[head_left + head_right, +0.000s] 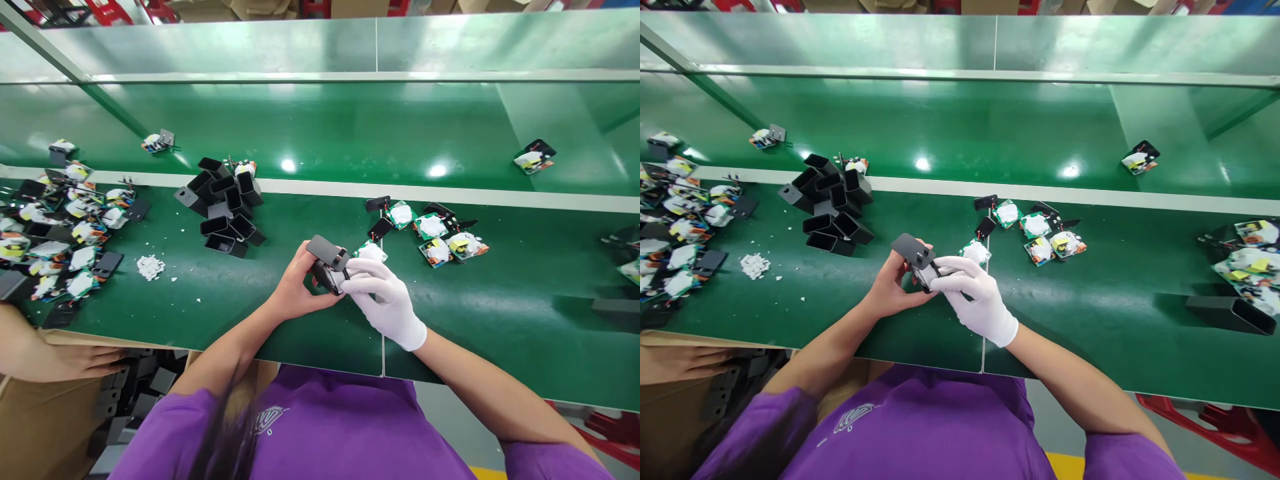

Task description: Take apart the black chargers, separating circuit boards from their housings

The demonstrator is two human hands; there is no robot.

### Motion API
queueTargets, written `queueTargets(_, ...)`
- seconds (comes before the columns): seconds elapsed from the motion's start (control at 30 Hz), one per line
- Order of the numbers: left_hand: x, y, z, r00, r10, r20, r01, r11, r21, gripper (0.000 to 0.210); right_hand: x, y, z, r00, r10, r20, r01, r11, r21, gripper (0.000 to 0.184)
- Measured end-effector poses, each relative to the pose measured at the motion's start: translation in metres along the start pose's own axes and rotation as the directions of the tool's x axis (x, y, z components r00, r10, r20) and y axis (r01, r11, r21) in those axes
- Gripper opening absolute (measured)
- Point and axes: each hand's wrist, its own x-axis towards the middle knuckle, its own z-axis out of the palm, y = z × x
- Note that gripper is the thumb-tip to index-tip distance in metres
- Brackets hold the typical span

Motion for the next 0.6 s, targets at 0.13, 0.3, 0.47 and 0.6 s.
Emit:
queueTargets(0.13,0.0006,0.0005,0.0005,1.0,0.027,-0.006,-0.027,1.0,0.004,0.06,0.0012,0.0031,-0.0032,1.0,-0.002,-0.016,0.001,1.0,-0.02,0.024)
queueTargets(0.3,0.0002,-0.0005,0.0008,0.998,0.057,-0.013,-0.056,0.996,0.064,0.059,0.0006,0.0042,-0.002,0.998,-0.044,0.051,0.043,0.999,0.021,0.031)
queueTargets(0.47,0.0004,0.0,-0.0002,0.993,0.101,-0.056,-0.089,0.977,0.193,0.055,0.0008,0.0048,-0.0021,0.999,-0.043,0.03,0.045,0.997,-0.058,0.028)
queueTargets(0.6,0.0011,0.0018,-0.001,0.991,0.125,-0.054,-0.108,0.963,0.247,0.053,0.002,0.0076,-0.0036,0.997,-0.063,0.033,0.066,0.992,-0.111,0.028)
